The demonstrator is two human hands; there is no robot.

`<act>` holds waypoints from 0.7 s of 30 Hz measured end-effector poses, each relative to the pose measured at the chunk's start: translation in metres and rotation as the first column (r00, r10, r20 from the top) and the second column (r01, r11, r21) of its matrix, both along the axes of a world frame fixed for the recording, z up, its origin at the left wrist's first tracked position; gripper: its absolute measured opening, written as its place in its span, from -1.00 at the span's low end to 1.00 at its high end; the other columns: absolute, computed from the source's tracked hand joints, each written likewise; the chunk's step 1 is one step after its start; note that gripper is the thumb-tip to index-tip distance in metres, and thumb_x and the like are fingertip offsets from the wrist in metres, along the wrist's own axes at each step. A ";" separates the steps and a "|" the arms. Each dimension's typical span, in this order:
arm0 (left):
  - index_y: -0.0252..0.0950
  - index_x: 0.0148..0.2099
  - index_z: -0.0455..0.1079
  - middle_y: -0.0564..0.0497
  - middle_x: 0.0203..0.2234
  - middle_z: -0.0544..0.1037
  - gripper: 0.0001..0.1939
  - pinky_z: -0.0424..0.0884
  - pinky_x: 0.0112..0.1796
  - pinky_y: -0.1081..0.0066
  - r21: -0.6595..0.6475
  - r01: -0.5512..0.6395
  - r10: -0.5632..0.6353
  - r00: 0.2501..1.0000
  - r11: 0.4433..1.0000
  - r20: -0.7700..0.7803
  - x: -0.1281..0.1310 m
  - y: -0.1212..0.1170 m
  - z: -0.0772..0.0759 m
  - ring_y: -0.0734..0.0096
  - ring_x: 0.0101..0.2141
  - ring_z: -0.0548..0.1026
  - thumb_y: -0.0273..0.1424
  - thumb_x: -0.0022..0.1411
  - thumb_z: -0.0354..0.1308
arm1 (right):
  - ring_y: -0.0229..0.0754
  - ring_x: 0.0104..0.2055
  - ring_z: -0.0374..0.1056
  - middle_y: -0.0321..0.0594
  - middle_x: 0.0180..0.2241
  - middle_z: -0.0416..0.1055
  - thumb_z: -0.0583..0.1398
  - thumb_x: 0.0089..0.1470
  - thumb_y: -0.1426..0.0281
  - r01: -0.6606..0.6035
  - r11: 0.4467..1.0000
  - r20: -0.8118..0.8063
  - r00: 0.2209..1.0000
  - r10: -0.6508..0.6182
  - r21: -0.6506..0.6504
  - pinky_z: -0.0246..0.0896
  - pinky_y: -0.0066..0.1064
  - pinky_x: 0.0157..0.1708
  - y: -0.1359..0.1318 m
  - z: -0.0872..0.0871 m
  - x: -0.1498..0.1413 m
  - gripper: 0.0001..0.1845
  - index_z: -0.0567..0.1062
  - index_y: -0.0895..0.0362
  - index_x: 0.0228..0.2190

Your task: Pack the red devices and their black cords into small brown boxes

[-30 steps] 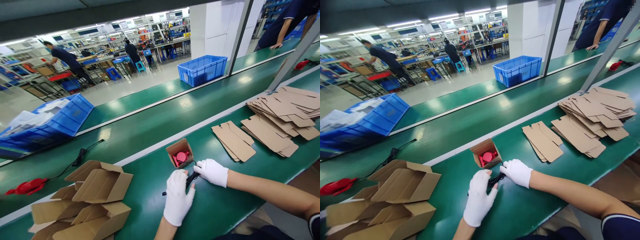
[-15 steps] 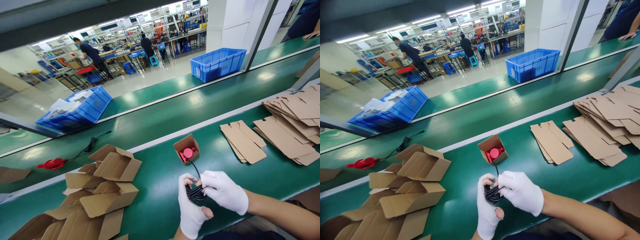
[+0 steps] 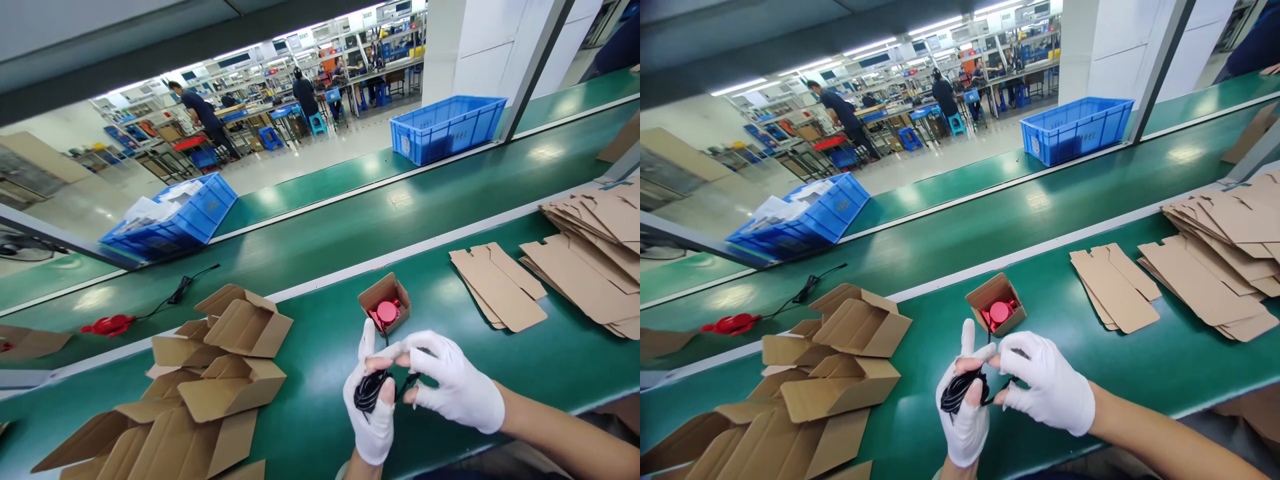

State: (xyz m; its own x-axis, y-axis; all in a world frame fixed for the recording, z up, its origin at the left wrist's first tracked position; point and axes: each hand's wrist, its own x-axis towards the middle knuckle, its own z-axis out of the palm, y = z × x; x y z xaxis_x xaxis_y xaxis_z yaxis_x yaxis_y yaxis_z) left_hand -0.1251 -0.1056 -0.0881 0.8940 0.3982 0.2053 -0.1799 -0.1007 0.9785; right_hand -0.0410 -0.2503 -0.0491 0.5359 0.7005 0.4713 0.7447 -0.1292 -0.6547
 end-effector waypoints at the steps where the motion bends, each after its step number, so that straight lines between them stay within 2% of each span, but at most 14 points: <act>1: -0.27 -0.21 0.40 -0.18 -0.07 0.45 -0.61 0.28 0.07 -0.04 0.064 0.026 -0.025 1.000 0.998 -0.018 0.001 0.003 -0.001 -0.05 0.12 0.26 -0.04 0.23 0.01 | -0.12 -0.13 0.26 -0.08 -0.15 0.35 0.14 0.21 0.24 -0.020 1.000 -0.003 1.000 0.020 -0.023 0.19 -0.27 -0.15 0.000 0.002 0.003 -0.70 0.39 0.12 -0.07; 3: -0.26 -0.22 0.44 -0.19 -0.04 0.43 -0.50 0.32 0.01 -0.08 0.208 0.106 -0.087 0.992 0.972 -0.095 0.003 0.008 -0.002 -0.13 0.12 0.24 0.07 0.17 -0.02 | -0.12 -0.15 0.24 -0.16 -0.20 0.37 0.19 0.16 0.26 -0.106 0.989 -0.064 0.993 0.100 -0.101 0.14 -0.26 -0.12 0.001 0.005 0.009 -0.72 0.41 0.11 -0.11; 5: -0.22 -0.20 0.47 -0.19 0.03 0.37 -0.43 0.33 -0.03 -0.10 0.308 0.168 -0.121 0.979 0.936 -0.167 0.006 0.010 0.001 -0.18 0.13 0.23 0.15 0.11 -0.03 | -0.16 -0.24 0.24 -0.25 -0.33 0.35 0.27 0.06 0.30 -0.162 0.966 -0.156 0.979 0.131 -0.201 0.13 -0.31 -0.19 0.006 0.007 0.013 -0.77 0.45 0.13 -0.24; 7: -0.20 -0.15 0.48 -0.16 0.12 0.27 -0.40 0.28 0.01 -0.13 0.356 0.185 -0.135 0.978 0.916 -0.162 0.010 0.011 0.007 -0.20 0.17 0.16 0.18 0.10 -0.04 | -0.20 -0.31 0.22 -0.30 -0.41 0.30 0.31 -0.04 0.38 -0.177 0.953 -0.237 0.964 0.118 -0.247 0.12 -0.37 -0.27 0.011 0.007 0.016 -0.82 0.44 0.17 -0.37; 8: -0.19 -0.10 0.47 -0.15 0.17 0.21 -0.38 0.23 0.06 -0.15 0.378 0.173 -0.134 0.983 0.909 -0.127 0.013 0.012 0.011 -0.20 0.20 0.10 0.18 0.12 -0.05 | -0.22 -0.33 0.21 -0.31 -0.42 0.30 0.31 -0.04 0.42 -0.178 0.957 -0.260 0.959 0.116 -0.227 0.11 -0.39 -0.29 0.013 0.008 0.016 -0.85 0.44 0.17 -0.41; 10: -0.19 0.09 0.36 -0.13 0.27 0.01 -0.27 0.07 0.15 -0.17 0.421 0.089 -0.099 0.995 0.903 0.004 0.019 0.012 0.017 -0.20 0.26 -0.08 0.23 0.13 -0.10 | -0.24 -0.36 0.21 -0.32 -0.43 0.33 0.28 0.02 0.43 -0.163 0.980 -0.282 0.951 0.126 -0.115 0.11 -0.41 -0.29 0.015 0.011 0.017 -0.92 0.45 0.16 -0.42; 12: -0.21 0.29 0.06 -0.15 0.31 -0.21 -0.07 -0.08 0.20 -0.16 0.447 -0.052 -0.023 0.987 0.893 0.159 0.028 0.015 0.017 -0.17 0.28 -0.24 0.31 0.09 -0.22 | -0.24 -0.37 0.22 -0.31 -0.42 0.37 0.23 0.11 0.39 -0.103 0.995 -0.277 0.956 0.096 -0.010 0.12 -0.41 -0.30 0.014 0.016 0.018 -0.93 0.48 0.14 -0.36; 13: -0.23 0.35 -0.13 -0.17 0.32 -0.29 0.01 -0.12 0.21 -0.14 0.459 -0.121 0.023 0.976 0.880 0.214 0.033 0.016 0.015 -0.15 0.29 -0.29 0.35 0.06 -0.29 | -0.24 -0.37 0.23 -0.31 -0.42 0.39 0.20 0.15 0.38 -0.057 0.998 -0.257 0.965 0.055 0.002 0.12 -0.42 -0.31 0.013 0.018 0.019 -0.92 0.49 0.12 -0.31; 15: -0.30 0.37 -0.37 -0.24 0.31 -0.31 0.11 -0.13 0.23 -0.10 0.519 -0.207 0.098 0.968 0.830 0.229 0.044 0.020 0.002 -0.12 0.29 -0.27 0.37 0.02 -0.30 | -0.22 -0.35 0.24 -0.28 -0.37 0.41 0.12 0.21 0.41 0.073 0.996 -0.134 0.988 -0.078 -0.042 0.12 -0.41 -0.32 0.009 0.020 0.024 -0.84 0.47 0.11 -0.18; 17: -0.34 0.36 -0.39 -0.33 0.28 -0.12 0.10 -0.04 0.21 -0.06 0.615 -0.234 0.167 0.972 0.753 0.165 0.055 0.021 -0.017 -0.11 0.27 -0.10 0.29 0.07 -0.09 | -0.19 -0.32 0.25 -0.22 -0.28 0.43 0.06 0.24 0.46 0.224 0.969 0.119 0.970 -0.211 -0.107 0.13 -0.38 -0.30 0.006 0.019 0.030 -0.76 0.42 0.13 -0.09; 19: -0.36 0.35 -0.27 -0.35 0.15 0.18 0.01 0.14 0.14 -0.02 0.674 -0.221 0.222 0.971 0.705 0.087 0.065 0.020 -0.036 -0.08 0.17 0.17 0.05 0.11 0.15 | -0.15 -0.33 0.26 -0.17 -0.25 0.42 0.04 0.23 0.50 0.375 0.913 0.404 0.869 -0.286 -0.160 0.13 -0.34 -0.33 0.004 0.020 0.037 -0.76 0.41 0.18 -0.10; 21: -0.37 0.31 -0.13 -0.28 -0.01 0.36 -0.11 0.31 0.02 0.06 0.669 -0.195 0.255 0.967 0.717 0.009 0.071 0.017 -0.051 0.01 0.01 0.36 -0.17 0.10 0.23 | -0.11 -0.38 0.25 -0.16 -0.33 0.40 0.06 0.18 0.55 0.511 0.817 0.596 0.754 -0.276 -0.267 0.09 -0.32 -0.41 0.006 0.024 0.044 -0.81 0.43 0.20 -0.20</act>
